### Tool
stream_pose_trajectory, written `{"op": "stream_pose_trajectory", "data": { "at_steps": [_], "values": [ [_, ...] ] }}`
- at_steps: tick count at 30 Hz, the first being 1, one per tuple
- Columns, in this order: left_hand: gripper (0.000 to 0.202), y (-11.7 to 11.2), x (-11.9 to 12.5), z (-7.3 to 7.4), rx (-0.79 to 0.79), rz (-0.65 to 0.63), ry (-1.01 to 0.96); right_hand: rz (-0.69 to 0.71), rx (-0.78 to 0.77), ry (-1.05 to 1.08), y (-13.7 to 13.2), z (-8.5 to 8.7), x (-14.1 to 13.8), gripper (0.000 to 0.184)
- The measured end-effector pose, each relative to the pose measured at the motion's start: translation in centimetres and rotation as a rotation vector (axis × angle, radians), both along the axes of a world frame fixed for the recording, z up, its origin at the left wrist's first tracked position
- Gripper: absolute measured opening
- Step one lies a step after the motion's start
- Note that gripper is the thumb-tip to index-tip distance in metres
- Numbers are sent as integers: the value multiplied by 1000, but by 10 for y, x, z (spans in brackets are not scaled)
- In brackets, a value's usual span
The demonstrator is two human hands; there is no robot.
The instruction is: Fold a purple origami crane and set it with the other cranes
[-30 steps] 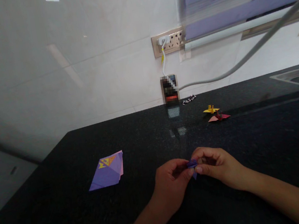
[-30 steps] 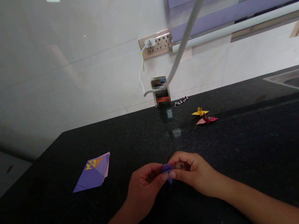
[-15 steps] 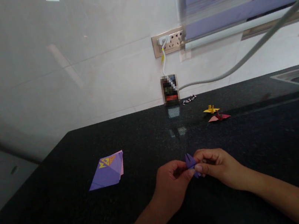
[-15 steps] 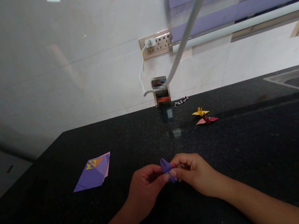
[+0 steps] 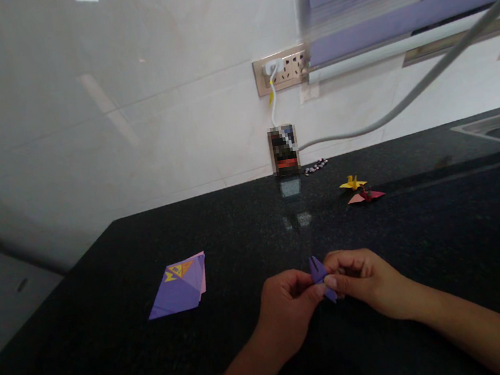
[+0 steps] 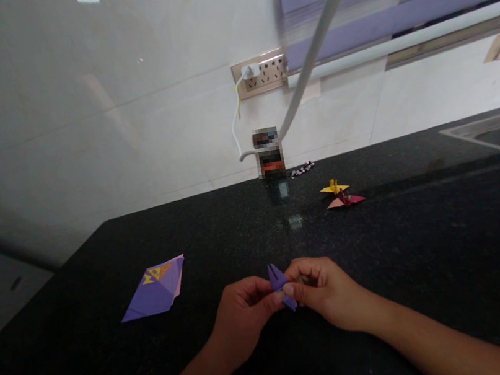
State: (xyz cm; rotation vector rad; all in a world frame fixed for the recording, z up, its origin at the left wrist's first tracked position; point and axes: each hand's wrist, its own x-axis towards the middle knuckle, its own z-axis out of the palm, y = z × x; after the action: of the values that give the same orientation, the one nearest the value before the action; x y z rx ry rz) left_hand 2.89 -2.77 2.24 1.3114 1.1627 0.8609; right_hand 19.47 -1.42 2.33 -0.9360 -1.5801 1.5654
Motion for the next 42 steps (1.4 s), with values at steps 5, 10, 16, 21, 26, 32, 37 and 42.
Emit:
{"op": "stream_pose_trajectory", "data": {
  "at_steps": [5, 10, 16, 21, 26, 32, 37, 42],
  "values": [
    [16, 0, 0, 1, -48, 1, -39, -3, -24, 38, 1, -3, 0, 15],
    [17, 0, 1, 3, -87, 9, -70, 9, -29, 43, 1, -6, 2, 15],
    [17, -1, 3, 7, -103, -2, -97, -15, -7, 15, -2, 0, 1, 16],
    [16, 1, 2, 7, -117, -9, -131, -49, -53, 2, 0, -2, 0, 21],
    [23, 5, 0, 2, -110, -58, -97, -51, -95, -24, 4, -5, 0, 25],
    [27, 2, -4, 0, 97, -103, 179, -54, -7, -141, 2, -3, -1, 23],
    [28, 1, -4, 1, 204, -97, 327, -27, 212, -288, 0, -1, 0, 17],
    [26, 0, -3, 7, 240, -107, 353, -23, 318, -360, -5, 5, 0, 18]
  ]
}}
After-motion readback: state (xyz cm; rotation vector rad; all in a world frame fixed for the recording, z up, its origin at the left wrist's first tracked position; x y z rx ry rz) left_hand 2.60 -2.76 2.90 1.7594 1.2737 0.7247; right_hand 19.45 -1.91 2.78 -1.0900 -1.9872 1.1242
